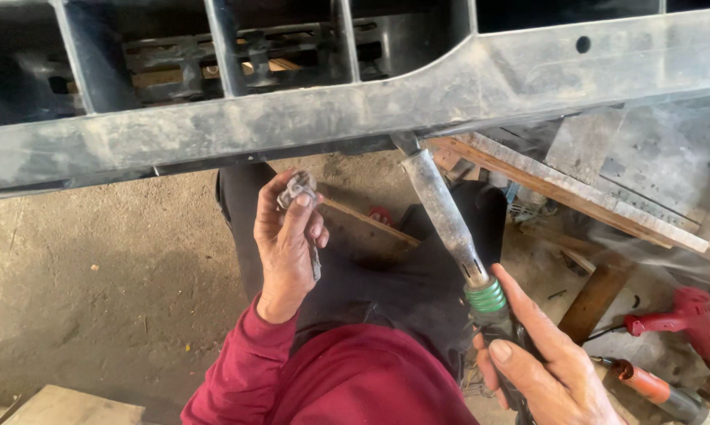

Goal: The person uses a soldering iron to melt and smooth the edge of a large black plastic crate, then wipes the area with a cloth. They later use an angle grinder to smooth the same edge further.

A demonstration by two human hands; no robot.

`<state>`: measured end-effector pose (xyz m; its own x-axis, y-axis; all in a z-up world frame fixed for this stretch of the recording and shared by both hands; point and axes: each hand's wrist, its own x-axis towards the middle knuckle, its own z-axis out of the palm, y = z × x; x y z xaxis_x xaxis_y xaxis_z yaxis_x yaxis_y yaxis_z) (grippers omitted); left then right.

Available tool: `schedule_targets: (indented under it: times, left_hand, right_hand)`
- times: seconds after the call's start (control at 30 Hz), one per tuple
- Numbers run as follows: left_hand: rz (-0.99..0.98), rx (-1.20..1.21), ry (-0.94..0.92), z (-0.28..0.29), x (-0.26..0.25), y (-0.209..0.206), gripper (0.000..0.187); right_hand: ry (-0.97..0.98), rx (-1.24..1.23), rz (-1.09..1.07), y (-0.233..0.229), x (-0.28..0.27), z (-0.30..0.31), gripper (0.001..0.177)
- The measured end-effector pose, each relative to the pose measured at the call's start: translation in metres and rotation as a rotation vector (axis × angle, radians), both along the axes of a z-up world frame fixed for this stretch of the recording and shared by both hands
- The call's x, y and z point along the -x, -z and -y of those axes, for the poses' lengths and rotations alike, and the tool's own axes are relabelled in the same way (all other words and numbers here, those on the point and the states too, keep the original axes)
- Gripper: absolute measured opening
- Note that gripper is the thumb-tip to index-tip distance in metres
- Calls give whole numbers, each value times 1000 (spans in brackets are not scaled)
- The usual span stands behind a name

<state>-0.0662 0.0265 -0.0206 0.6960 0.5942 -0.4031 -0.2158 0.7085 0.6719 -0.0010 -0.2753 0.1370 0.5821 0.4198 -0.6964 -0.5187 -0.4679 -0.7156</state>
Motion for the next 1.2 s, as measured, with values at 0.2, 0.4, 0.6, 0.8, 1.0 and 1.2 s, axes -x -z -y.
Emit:
schedule_targets:
  times: [0.2,0.4,0.6,0.8,1.0,1.2]
  left_hand:
    - [70,-137,-29,-6,8,-11,37]
    - [100,-222,-15,-13,16,-20,36]
    - [93,-218,-29,-18,22,-21,36]
    - [76,-248,-43,-24,28,-21,36]
    - [89,-240,-39,-23,27,-24,36]
    - [76,-299,-30,-22,25,-33,36]
  right_hand:
    - [13,62,-10,-6,0,-13,76]
    - [42,110,-81,-8,3,-24,77]
    - [-46,166,-110,-8,3,-32,78]
    - [-111,195,-94,-6,7,-37,79]
    - [-156,168,-71,-7,10,-41,78]
    - [-36,198,-6,-9,17,-53,78]
